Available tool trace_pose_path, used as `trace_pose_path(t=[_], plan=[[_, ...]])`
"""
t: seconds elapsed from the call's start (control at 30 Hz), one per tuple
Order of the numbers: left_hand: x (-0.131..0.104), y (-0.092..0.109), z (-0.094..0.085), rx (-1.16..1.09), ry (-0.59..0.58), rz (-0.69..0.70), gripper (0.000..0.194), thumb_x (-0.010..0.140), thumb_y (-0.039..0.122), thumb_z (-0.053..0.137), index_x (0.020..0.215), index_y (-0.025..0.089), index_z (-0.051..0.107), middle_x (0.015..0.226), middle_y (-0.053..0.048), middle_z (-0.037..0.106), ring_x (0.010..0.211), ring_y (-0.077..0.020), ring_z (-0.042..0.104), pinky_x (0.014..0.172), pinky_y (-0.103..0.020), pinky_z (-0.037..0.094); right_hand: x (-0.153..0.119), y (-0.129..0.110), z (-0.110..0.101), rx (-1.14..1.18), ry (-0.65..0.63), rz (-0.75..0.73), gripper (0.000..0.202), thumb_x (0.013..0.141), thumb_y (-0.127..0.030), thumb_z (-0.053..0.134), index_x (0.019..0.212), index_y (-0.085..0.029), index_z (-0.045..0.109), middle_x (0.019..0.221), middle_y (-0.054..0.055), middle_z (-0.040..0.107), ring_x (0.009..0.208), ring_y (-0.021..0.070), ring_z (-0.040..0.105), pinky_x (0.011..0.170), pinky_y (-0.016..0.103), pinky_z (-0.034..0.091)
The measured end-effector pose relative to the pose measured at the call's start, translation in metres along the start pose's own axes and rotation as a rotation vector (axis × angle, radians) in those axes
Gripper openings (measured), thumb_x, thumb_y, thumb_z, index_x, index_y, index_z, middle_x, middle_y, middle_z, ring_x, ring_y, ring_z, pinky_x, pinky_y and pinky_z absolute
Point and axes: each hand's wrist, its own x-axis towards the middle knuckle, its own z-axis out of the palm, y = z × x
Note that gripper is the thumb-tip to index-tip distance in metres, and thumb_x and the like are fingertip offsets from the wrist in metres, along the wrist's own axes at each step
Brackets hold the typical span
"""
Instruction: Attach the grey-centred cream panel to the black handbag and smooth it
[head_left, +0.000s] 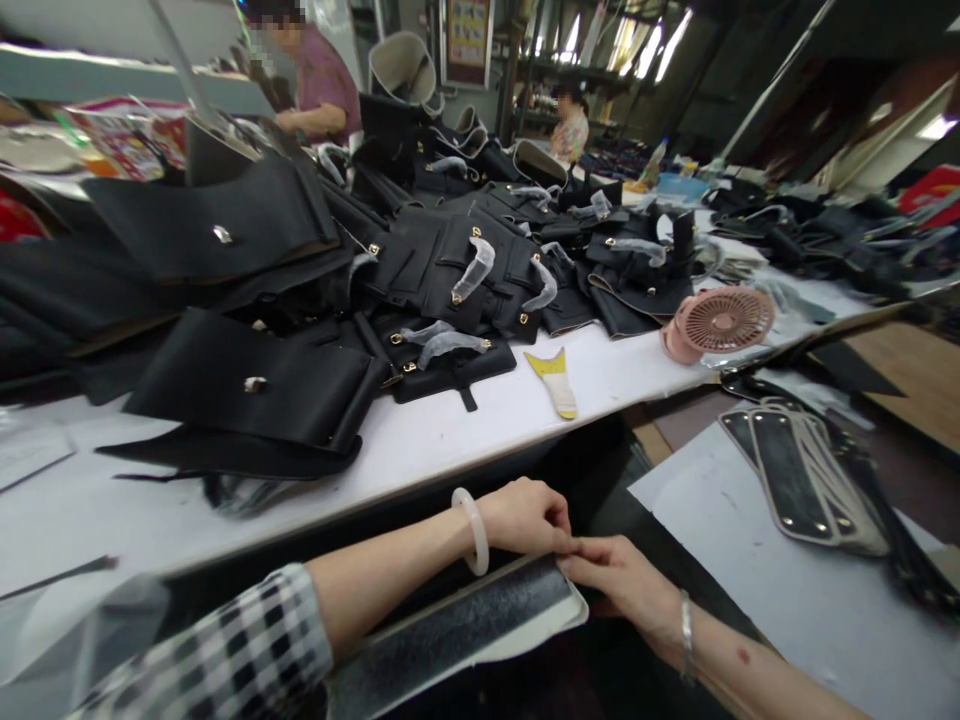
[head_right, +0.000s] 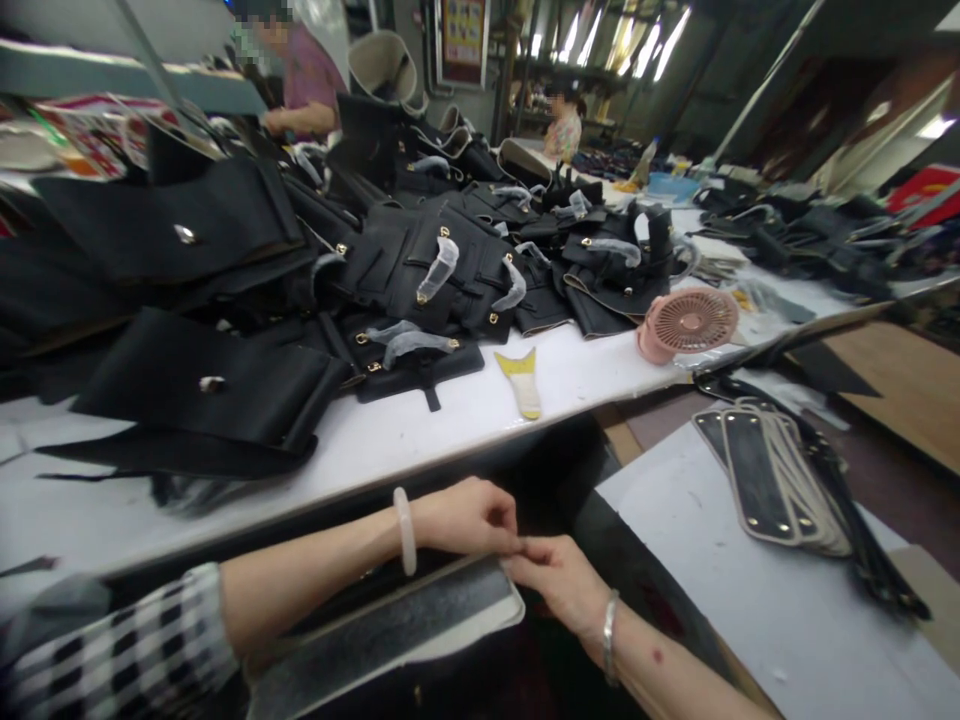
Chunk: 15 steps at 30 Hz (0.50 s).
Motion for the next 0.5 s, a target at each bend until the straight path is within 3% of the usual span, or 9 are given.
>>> trace_pose_path(t=[0.1,0.23,0.37,0.43,0.5], plan=[[-0.001,0.0,0.001,0.058,-0.003,0.073,0.012,0.072,0.03,0.066,0.079,0.021,0.07,0.081,0.001,0.07,0.077,-0.0168,0.063,0.066,-0.025,0.044,0.003,-0.011,-0.006,-0.08,-0.026,0.041,0.05,0.065,-0.061,0.077,0.092,-0.018,0.074,0.075,0.001,0.063,0.07,0.0143,0.052,0.061,0.024,0.041],[-0.01,-0.008,0.003,0.184,0.03,0.329,0.014,0.077,0.022,0.058,0.085,0.02,0.07,0.093,-0.001,0.07,0.084,-0.0177,0.064,0.07,-0.025,0.047,0.005,-0.026,-0.011,-0.178,-0.064,0.109,0.045,0.063,-0.058,0.08,0.082,-0.017,0.073,0.062,-0.002,0.053,0.061,0.0097,0.04,0.054,0.021,0.031],[-0.028,-0.016,0.004,0.211,0.039,0.49,0.028,0.079,0.035,0.068,0.103,0.019,0.068,0.109,-0.007,0.068,0.099,-0.0238,0.064,0.089,-0.034,0.049,0.006,-0.035,-0.01,-0.186,-0.096,0.125,0.042,0.065,-0.055,0.079,0.082,-0.017,0.073,0.067,-0.001,0.059,0.064,0.0119,0.046,0.057,0.023,0.034],[-0.039,-0.018,0.007,0.223,0.061,0.551,0.051,0.073,0.045,0.076,0.115,0.019,0.064,0.12,-0.011,0.066,0.113,-0.0295,0.058,0.109,-0.047,0.034,0.005,-0.033,-0.008,-0.149,-0.11,0.098,0.044,0.065,-0.055,0.078,0.088,-0.018,0.075,0.078,0.002,0.066,0.072,0.0158,0.053,0.064,0.026,0.04],[-0.048,-0.021,0.014,0.236,0.107,0.596,0.073,0.067,0.051,0.08,0.128,0.017,0.056,0.131,-0.014,0.06,0.128,-0.034,0.048,0.118,-0.055,0.008,0.003,-0.026,-0.006,-0.11,-0.117,0.068,0.048,0.069,-0.056,0.075,0.097,-0.018,0.075,0.089,0.004,0.069,0.081,0.02,0.058,0.071,0.029,0.044]])
